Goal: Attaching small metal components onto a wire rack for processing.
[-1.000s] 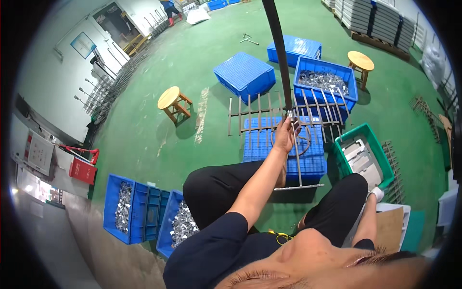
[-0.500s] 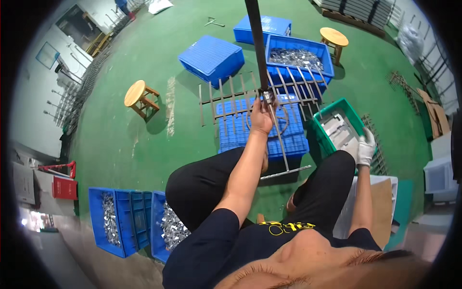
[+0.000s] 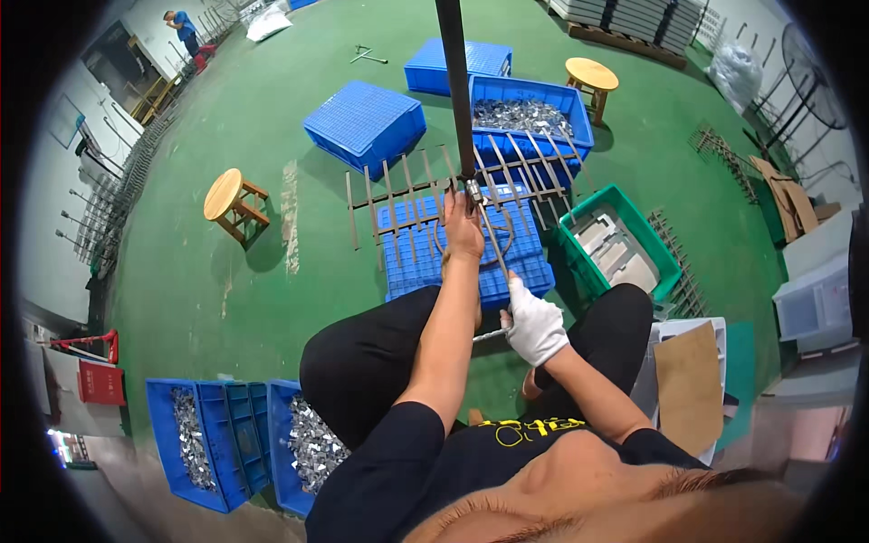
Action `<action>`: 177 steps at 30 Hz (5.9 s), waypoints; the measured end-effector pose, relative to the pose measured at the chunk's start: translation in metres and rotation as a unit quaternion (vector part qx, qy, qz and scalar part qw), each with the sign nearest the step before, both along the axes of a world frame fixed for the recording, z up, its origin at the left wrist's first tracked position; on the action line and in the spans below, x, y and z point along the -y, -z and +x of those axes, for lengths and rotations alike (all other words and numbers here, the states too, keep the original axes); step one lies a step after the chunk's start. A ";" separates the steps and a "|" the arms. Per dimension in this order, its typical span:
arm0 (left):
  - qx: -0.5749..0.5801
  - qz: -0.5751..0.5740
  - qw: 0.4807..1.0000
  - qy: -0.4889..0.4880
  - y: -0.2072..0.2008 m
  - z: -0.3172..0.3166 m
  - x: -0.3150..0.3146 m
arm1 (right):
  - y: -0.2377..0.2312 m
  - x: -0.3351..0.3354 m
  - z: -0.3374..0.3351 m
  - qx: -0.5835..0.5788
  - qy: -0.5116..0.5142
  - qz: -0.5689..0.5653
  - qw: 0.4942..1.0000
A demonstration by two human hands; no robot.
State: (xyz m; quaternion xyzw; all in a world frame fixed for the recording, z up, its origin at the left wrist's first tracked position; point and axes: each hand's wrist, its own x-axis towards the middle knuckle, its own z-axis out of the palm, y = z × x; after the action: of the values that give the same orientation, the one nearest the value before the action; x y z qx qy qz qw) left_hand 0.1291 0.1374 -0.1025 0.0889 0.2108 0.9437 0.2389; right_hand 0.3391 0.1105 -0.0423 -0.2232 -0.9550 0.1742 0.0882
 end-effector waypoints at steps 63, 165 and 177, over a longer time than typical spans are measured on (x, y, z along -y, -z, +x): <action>-0.005 0.082 0.997 0.003 0.006 -0.002 0.003 | 0.066 0.024 -0.003 -0.262 0.032 -0.465 0.845; 0.168 0.170 0.867 0.438 -0.059 0.120 0.062 | -0.017 -0.066 0.013 -0.152 0.129 -0.163 0.966; 0.225 -0.038 0.909 0.350 -0.056 0.116 0.042 | 0.043 -0.081 -0.006 -0.153 0.142 -0.575 0.792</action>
State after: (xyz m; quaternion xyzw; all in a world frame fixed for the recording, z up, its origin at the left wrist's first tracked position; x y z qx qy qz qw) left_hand 0.2455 0.0951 -0.0465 -0.0666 0.1424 0.7857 0.5983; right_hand 0.3328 0.1919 -0.0851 -0.3361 -0.6107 0.7081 0.1122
